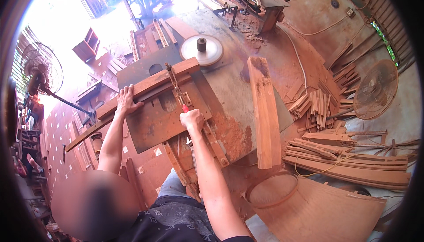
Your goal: The person uses a spindle moulder to shape the edges of wooden planks. They guide each plank through the spinning cutter with both hands, occasionally lifting and inspecting the shaped edge before continuing.
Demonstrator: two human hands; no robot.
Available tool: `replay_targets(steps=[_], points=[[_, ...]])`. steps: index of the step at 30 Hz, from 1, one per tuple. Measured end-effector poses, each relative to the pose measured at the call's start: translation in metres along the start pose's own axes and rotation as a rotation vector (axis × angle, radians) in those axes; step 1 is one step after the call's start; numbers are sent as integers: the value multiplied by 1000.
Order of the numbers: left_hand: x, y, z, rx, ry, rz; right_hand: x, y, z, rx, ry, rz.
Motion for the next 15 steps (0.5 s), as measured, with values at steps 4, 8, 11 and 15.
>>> replay_targets(steps=[4, 8, 11, 15], points=[[7, 3, 8, 3, 2, -13, -2, 0, 13, 33, 22, -10], [8, 5, 6, -2, 10, -16, -1, -2, 11, 15, 22, -11], [3, -1, 7, 2, 6, -28, 0, -6, 6, 11, 2, -5], [3, 0, 11, 2, 0, -26, -1, -2, 11, 18, 18, -14]])
Point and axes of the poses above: each hand's wrist, its own z-axis towards the middle knuckle, its own x-axis out of the back of the hand, y = z × x, the point moved 1 cm from there along z, towards the middle knuckle, and after that the axes turned 11 degrees about -y, right-handed, at the moved point
